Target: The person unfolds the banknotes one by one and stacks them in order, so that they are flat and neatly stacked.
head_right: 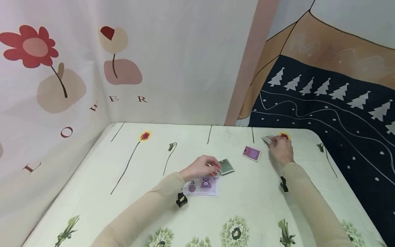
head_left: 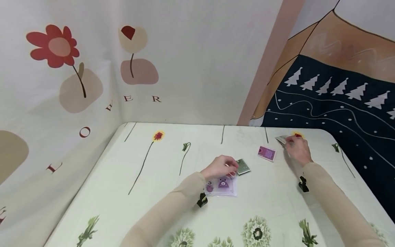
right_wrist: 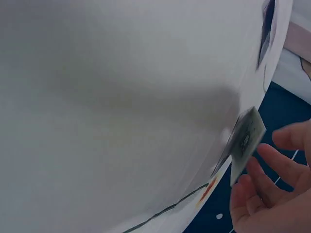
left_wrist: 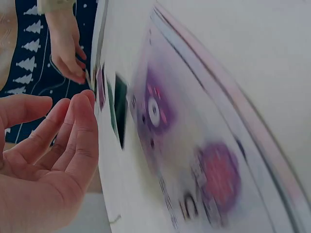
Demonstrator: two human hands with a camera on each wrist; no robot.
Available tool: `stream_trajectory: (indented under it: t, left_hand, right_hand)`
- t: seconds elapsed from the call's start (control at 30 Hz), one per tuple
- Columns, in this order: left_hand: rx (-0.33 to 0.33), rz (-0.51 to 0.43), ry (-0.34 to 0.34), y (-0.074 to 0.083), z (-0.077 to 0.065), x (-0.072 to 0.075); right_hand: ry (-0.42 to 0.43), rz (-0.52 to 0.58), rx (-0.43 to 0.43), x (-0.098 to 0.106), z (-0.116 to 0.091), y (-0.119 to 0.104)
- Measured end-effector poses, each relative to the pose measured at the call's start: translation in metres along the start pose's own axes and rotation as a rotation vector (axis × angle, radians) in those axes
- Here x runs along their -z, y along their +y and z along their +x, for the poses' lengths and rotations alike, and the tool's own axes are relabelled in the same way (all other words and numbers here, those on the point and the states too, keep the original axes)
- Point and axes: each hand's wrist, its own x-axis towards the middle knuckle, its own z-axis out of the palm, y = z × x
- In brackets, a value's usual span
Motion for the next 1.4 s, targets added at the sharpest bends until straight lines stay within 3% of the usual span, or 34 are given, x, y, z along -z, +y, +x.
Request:
stream_trajectory:
  t: [0.23,0.57,0.93,1.2,1.4]
  left_hand:
    - [-0.023,-0.058,-0.020,0.013,0.008,-0.019]
    - [-0.033,-0.148,-0.020,0.032,0.030,-0.048]
    - [0.044,-0.181,0.159,0.053,0.082,-0.088]
    - [0.069,-0.128,0.196,0.058,0.101,-0.119]
    - [0.074,0.098,0.213,0.057,0.114,-0.126]
  right_hand:
    - [-0.084,-0.096,-0.051,-0.001,0.005,0.013]
    - [-0.110,-0.042,-0.073,-0.001,0.005,0.025]
    - [-0.182,-0.012,-0.086,0.005,0.001,0.026]
    - [-0.194,0.031,-0.110,0.005,-0.004,0.022]
    - [-0.232,0.070,-0.081,0.006,-0.010,0.016]
